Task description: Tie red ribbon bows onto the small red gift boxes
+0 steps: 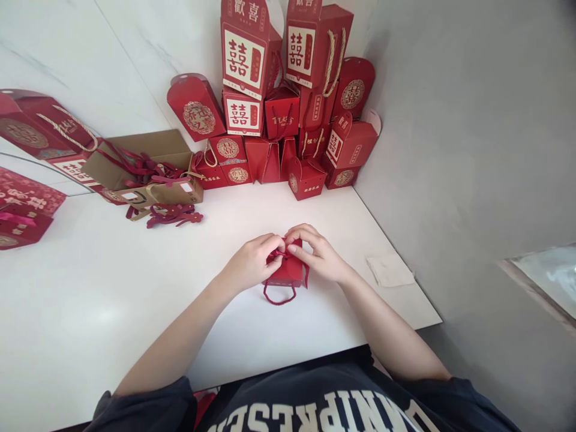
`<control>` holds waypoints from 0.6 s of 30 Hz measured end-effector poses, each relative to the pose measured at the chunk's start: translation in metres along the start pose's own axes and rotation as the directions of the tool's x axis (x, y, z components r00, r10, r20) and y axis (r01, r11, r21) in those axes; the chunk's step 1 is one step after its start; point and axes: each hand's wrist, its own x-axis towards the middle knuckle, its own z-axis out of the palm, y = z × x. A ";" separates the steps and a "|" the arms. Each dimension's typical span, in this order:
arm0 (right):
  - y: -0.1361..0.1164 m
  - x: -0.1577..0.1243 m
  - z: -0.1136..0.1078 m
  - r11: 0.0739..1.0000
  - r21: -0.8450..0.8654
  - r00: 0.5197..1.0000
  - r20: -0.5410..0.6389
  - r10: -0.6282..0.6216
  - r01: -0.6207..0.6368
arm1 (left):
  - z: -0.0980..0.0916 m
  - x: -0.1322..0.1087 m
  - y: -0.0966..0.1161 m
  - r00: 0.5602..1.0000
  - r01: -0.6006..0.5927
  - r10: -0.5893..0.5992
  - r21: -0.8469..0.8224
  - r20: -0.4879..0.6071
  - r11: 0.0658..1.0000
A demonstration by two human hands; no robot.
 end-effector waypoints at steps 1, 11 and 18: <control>0.001 0.000 -0.001 0.999 0.005 0.999 -0.004 0.039 -0.039 | 0.001 -0.001 -0.001 1.000 -0.011 0.011 -0.004 -0.010 1.000; 0.007 0.004 0.000 0.933 0.307 0.978 0.146 0.150 -0.189 | -0.003 -0.003 0.003 0.984 -0.121 0.156 0.306 -0.092 0.944; 0.004 0.002 0.000 0.928 0.285 0.971 0.084 0.225 -0.240 | 0.001 -0.011 0.004 0.957 0.178 -0.071 0.374 -0.282 0.910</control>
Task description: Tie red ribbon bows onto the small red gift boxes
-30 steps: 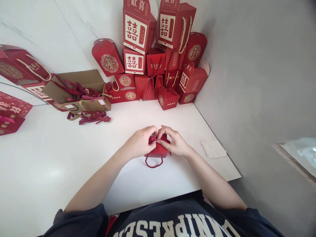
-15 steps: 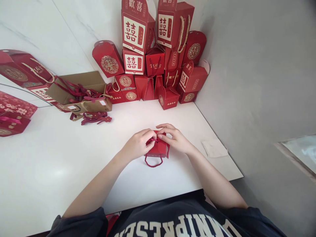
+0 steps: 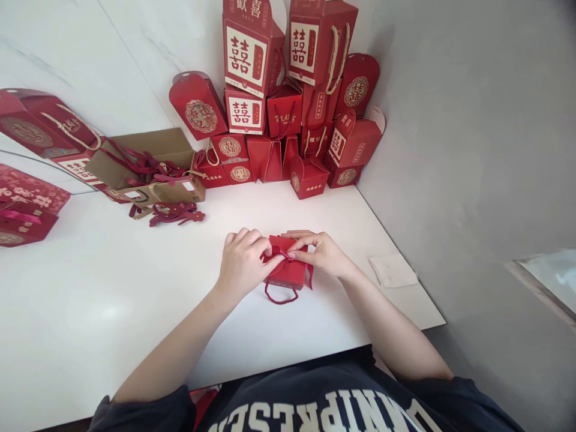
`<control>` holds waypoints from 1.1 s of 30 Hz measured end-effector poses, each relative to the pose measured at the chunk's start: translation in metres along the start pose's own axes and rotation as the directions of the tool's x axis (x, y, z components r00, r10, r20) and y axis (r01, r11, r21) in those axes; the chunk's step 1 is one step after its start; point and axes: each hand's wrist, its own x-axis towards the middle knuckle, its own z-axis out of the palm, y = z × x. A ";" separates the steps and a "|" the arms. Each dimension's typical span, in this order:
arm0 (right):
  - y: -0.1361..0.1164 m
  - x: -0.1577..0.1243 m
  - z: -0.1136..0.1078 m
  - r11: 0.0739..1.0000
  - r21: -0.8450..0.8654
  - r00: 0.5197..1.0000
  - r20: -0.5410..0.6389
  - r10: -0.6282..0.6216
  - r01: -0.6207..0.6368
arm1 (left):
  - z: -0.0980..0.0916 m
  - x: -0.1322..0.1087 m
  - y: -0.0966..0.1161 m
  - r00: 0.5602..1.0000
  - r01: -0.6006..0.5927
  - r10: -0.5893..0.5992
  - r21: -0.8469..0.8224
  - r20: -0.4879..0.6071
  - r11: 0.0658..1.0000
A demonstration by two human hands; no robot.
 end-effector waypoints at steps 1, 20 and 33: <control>0.000 0.000 0.000 1.000 -0.001 1.000 -0.002 -0.002 0.002 | 0.001 0.000 0.000 0.999 0.025 -0.024 -0.042 0.023 0.999; -0.006 -0.004 0.001 0.999 -0.045 1.000 0.016 -0.005 0.006 | -0.007 0.006 -0.010 0.883 0.421 -0.160 -0.594 0.442 0.686; -0.014 -0.009 -0.006 0.977 -0.211 0.991 -0.126 -0.054 0.026 | -0.014 -0.014 -0.006 0.959 0.280 -0.211 -0.510 0.190 0.813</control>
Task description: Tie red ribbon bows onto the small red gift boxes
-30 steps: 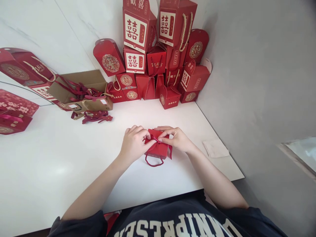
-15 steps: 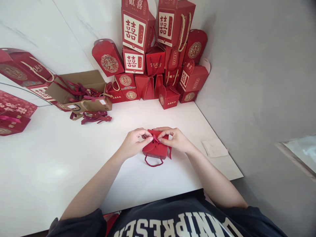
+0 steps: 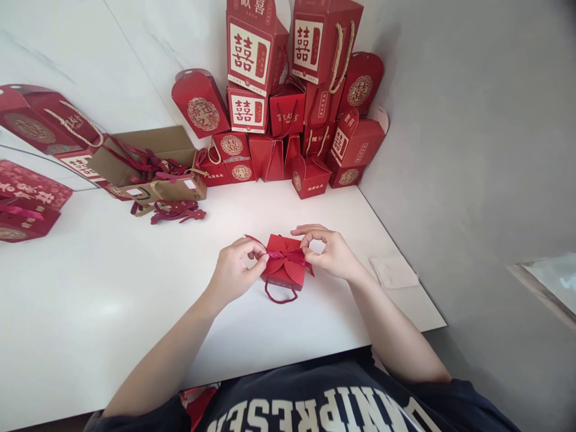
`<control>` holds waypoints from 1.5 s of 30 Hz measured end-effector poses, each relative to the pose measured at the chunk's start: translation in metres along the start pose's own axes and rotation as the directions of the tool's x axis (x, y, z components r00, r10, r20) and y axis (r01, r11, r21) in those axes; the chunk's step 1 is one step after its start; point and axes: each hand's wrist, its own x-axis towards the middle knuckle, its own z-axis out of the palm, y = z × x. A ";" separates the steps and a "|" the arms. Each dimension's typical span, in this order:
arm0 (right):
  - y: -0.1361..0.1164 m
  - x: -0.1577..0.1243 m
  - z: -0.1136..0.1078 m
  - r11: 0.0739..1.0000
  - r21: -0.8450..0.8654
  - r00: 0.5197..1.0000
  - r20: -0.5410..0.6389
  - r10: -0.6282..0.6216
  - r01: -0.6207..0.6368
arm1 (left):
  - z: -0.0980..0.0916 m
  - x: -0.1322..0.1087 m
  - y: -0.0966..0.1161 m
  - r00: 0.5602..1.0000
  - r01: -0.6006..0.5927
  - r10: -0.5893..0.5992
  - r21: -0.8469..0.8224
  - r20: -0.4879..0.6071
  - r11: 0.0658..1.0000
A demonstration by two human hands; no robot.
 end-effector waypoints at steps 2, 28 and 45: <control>0.001 0.000 -0.001 0.999 -0.037 1.000 -0.014 -0.013 0.012 | 0.002 -0.002 -0.001 0.997 -0.025 0.028 0.037 -0.075 0.999; 0.001 0.003 0.000 0.979 -0.089 0.970 0.182 -0.163 0.182 | -0.008 0.010 -0.020 0.879 -0.471 0.468 0.296 0.085 0.831; 0.004 0.002 0.001 0.984 -0.068 0.976 0.155 -0.150 0.162 | -0.009 0.018 -0.022 0.804 -0.593 0.572 0.292 0.163 0.750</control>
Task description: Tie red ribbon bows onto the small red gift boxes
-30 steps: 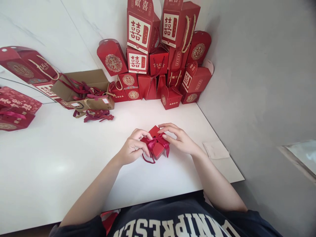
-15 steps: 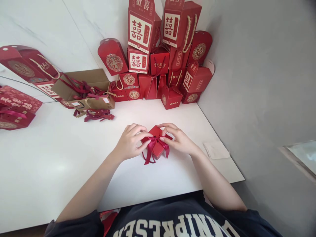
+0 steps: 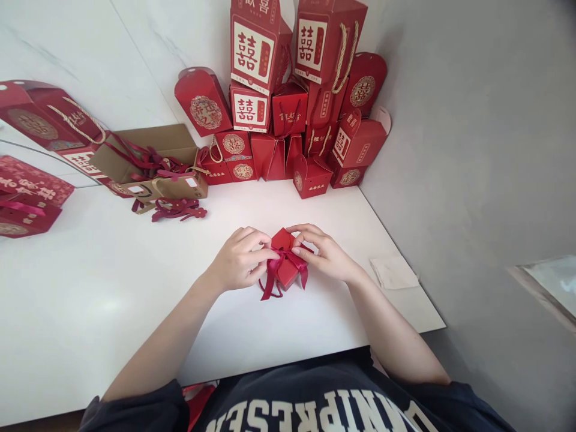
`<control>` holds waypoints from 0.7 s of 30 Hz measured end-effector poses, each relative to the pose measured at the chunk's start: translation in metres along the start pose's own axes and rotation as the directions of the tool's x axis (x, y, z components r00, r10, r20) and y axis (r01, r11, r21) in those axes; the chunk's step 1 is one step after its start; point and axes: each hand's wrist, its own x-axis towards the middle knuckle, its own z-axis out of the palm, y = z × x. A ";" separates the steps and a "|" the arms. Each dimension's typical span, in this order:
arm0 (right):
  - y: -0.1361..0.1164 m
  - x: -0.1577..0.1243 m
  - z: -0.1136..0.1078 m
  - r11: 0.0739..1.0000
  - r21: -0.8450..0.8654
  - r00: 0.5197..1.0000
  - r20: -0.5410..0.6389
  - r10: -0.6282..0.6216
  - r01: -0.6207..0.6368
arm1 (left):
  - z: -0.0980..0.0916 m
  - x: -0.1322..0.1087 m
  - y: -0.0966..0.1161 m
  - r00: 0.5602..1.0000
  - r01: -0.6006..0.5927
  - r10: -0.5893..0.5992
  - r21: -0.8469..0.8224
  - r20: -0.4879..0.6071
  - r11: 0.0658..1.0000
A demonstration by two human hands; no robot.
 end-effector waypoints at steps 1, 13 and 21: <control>0.000 0.000 0.000 1.000 0.001 1.000 -0.001 0.001 -0.001 | 0.000 0.000 -0.001 1.000 -0.011 0.011 0.020 -0.001 1.000; 0.002 0.001 0.001 0.997 0.079 1.000 0.014 0.020 -0.021 | -0.010 0.014 -0.005 0.994 -0.024 0.009 0.137 0.107 0.990; 0.007 0.006 0.003 0.979 0.188 0.996 0.053 0.067 -0.076 | 0.011 0.015 -0.015 0.958 0.270 -0.195 -0.431 0.212 0.861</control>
